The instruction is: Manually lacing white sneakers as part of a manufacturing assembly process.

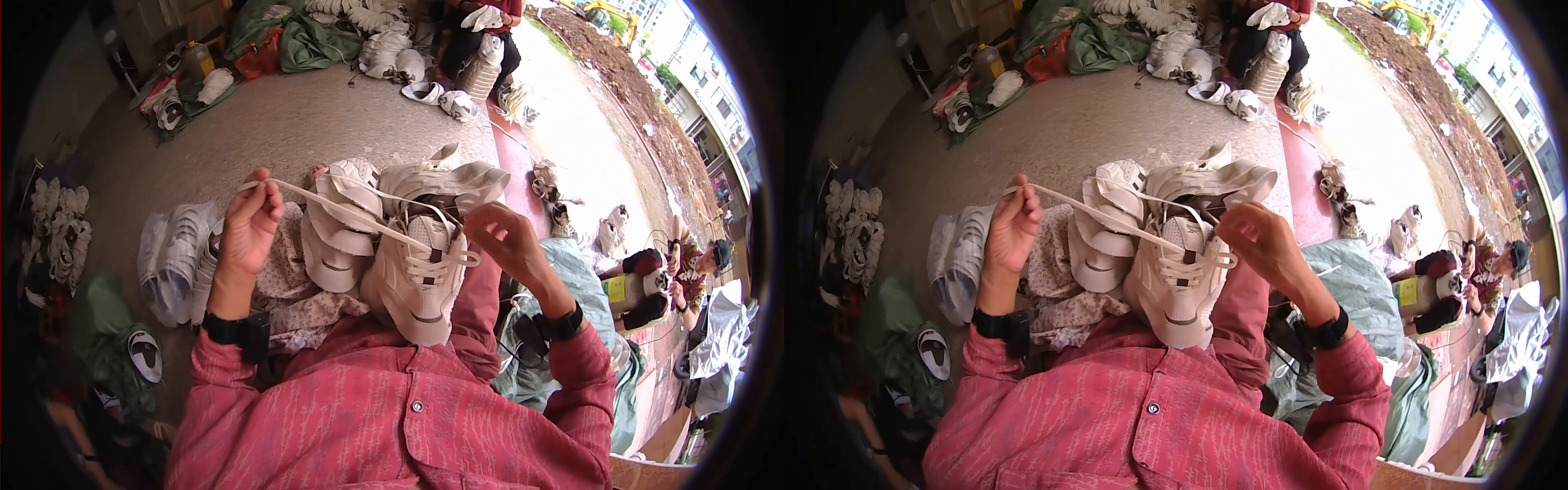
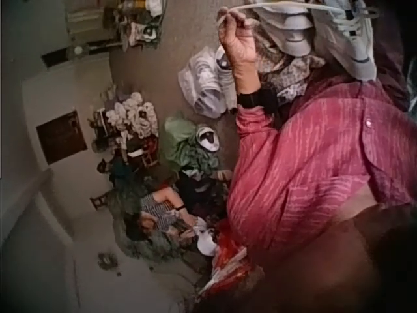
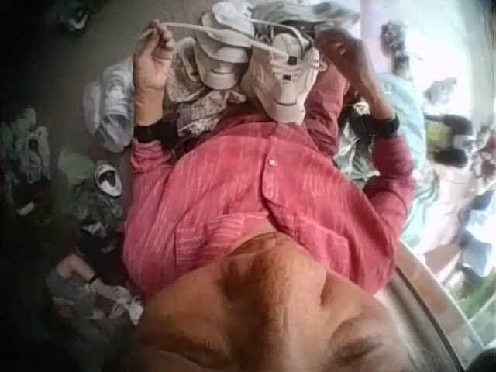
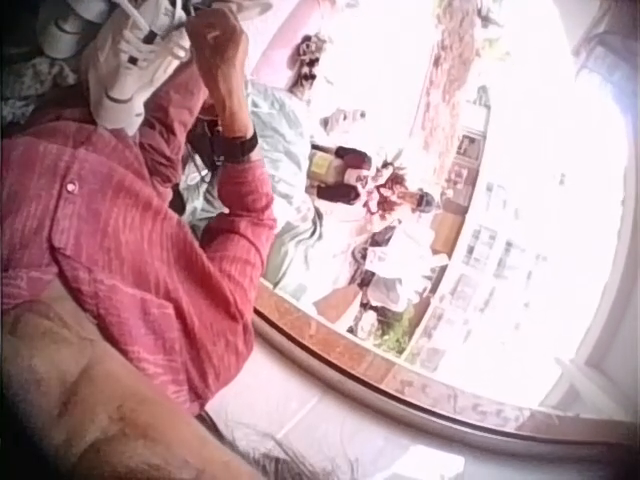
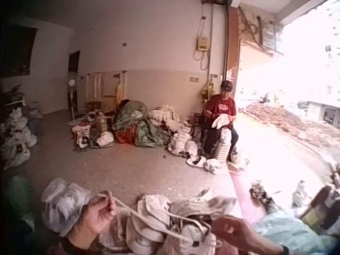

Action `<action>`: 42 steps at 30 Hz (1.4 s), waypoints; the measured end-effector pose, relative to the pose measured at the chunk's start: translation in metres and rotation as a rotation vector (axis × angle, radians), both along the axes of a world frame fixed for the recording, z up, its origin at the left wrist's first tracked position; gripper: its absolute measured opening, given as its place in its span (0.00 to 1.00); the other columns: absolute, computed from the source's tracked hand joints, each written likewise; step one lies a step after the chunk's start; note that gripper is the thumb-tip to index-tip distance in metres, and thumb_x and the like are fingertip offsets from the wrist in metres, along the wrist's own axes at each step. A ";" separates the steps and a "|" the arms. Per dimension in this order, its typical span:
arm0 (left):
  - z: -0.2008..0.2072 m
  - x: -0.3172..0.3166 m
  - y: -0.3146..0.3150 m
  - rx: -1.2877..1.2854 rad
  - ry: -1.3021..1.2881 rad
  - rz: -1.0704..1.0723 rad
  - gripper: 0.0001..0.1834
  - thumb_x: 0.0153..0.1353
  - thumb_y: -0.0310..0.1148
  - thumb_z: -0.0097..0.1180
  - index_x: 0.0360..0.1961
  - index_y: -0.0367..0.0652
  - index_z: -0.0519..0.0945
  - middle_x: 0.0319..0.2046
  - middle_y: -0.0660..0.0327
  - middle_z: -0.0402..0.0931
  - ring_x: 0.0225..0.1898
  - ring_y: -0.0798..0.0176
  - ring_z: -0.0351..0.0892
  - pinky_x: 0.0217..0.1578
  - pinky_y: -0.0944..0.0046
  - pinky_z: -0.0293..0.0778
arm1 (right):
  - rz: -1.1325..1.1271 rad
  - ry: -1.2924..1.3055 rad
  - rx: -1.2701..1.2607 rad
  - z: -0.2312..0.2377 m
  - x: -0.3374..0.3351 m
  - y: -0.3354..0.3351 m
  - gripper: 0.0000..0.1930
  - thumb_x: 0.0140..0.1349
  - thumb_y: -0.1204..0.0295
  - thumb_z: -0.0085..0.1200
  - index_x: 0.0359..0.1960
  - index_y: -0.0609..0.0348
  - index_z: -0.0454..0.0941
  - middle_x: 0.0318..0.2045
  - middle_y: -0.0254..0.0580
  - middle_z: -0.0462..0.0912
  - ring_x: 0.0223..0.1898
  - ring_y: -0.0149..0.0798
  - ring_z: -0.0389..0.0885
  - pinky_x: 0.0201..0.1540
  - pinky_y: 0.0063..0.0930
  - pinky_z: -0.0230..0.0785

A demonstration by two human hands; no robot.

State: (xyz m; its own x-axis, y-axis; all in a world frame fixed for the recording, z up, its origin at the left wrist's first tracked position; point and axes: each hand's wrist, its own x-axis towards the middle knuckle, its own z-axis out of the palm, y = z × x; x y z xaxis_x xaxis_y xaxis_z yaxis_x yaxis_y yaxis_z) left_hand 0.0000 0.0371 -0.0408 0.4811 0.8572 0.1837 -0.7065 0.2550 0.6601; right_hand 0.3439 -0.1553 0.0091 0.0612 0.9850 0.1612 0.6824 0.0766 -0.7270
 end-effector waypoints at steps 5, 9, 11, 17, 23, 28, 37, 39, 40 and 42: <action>0.007 -0.032 0.000 0.100 0.013 0.121 0.14 0.66 0.27 0.54 0.52 0.38 0.74 0.43 0.57 0.80 0.41 0.68 0.80 0.39 0.72 0.77 | 0.034 0.173 -0.029 -0.010 -0.008 0.031 0.12 0.66 0.64 0.53 0.42 0.61 0.80 0.36 0.33 0.80 0.35 0.27 0.75 0.39 0.24 0.68; 0.015 -0.051 0.000 0.111 0.001 0.161 0.14 0.67 0.31 0.53 0.52 0.39 0.75 0.39 0.60 0.80 0.37 0.69 0.78 0.36 0.72 0.75 | 0.132 0.035 -0.096 -0.015 -0.013 0.043 0.16 0.66 0.60 0.54 0.44 0.61 0.80 0.35 0.37 0.81 0.36 0.29 0.76 0.40 0.27 0.69; 0.018 -0.058 -0.002 0.131 -0.022 0.151 0.14 0.67 0.32 0.53 0.51 0.40 0.75 0.37 0.62 0.79 0.36 0.70 0.77 0.35 0.71 0.74 | 0.107 0.014 -0.070 -0.024 -0.012 0.047 0.17 0.65 0.61 0.56 0.45 0.63 0.79 0.35 0.38 0.81 0.37 0.30 0.77 0.40 0.27 0.70; 0.052 -0.050 -0.022 -0.082 -0.172 0.419 0.08 0.69 0.33 0.50 0.43 0.40 0.73 0.33 0.65 0.65 0.35 0.69 0.64 0.37 0.69 0.66 | 0.019 0.366 -0.090 -0.035 -0.014 0.052 0.17 0.62 0.68 0.60 0.48 0.68 0.77 0.39 0.35 0.82 0.38 0.25 0.77 0.40 0.21 0.71; 0.043 -0.075 -0.012 -0.067 -0.474 -0.050 0.11 0.73 0.35 0.41 0.43 0.38 0.71 0.23 0.66 0.57 0.21 0.73 0.55 0.22 0.72 0.57 | 0.008 0.689 -0.011 -0.049 -0.019 0.064 0.13 0.62 0.72 0.59 0.46 0.67 0.79 0.34 0.32 0.83 0.35 0.23 0.77 0.38 0.19 0.71; 0.030 -0.031 -0.022 0.017 0.301 0.053 0.13 0.70 0.41 0.49 0.39 0.43 0.78 0.12 0.76 0.52 0.12 0.80 0.49 0.13 0.75 0.45 | -0.073 0.890 0.146 -0.030 -0.022 0.056 0.12 0.64 0.75 0.56 0.48 0.64 0.78 0.37 0.36 0.82 0.36 0.27 0.79 0.41 0.20 0.72; 0.009 0.060 -0.040 0.204 0.669 -0.156 0.12 0.68 0.38 0.51 0.36 0.41 0.80 0.17 0.78 0.59 0.17 0.83 0.51 0.17 0.79 0.46 | -0.220 1.022 0.528 0.002 0.037 -0.042 0.13 0.63 0.80 0.51 0.50 0.66 0.75 0.40 0.40 0.81 0.39 0.32 0.80 0.46 0.29 0.74; -0.007 0.080 -0.040 0.390 0.768 -0.116 0.12 0.68 0.36 0.51 0.34 0.39 0.81 0.19 0.77 0.65 0.21 0.83 0.58 0.20 0.78 0.54 | -0.289 0.968 0.538 -0.008 0.061 -0.072 0.12 0.65 0.80 0.50 0.49 0.65 0.76 0.38 0.39 0.81 0.39 0.32 0.80 0.47 0.28 0.73; -0.019 0.086 -0.042 0.380 0.764 -0.107 0.12 0.68 0.36 0.51 0.34 0.39 0.81 0.19 0.77 0.65 0.21 0.83 0.58 0.20 0.78 0.54 | -0.344 0.921 0.449 -0.016 0.072 -0.084 0.11 0.65 0.78 0.51 0.48 0.66 0.77 0.37 0.39 0.81 0.37 0.31 0.80 0.45 0.26 0.74; -0.035 0.094 -0.043 0.623 0.767 -0.139 0.12 0.67 0.34 0.52 0.32 0.37 0.81 0.23 0.75 0.70 0.26 0.81 0.64 0.26 0.76 0.63 | -0.516 0.750 0.216 -0.030 0.078 -0.104 0.10 0.64 0.76 0.53 0.45 0.66 0.78 0.34 0.39 0.82 0.32 0.31 0.81 0.38 0.23 0.74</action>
State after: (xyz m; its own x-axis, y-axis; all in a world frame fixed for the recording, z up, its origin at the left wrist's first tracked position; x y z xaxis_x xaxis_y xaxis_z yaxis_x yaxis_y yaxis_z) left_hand 0.0940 -0.0061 -0.0763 0.7466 0.6407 0.1791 -0.0228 -0.2444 0.9694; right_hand 0.4219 -0.2590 -0.0207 0.6446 0.7604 0.0794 0.0280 0.0803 -0.9964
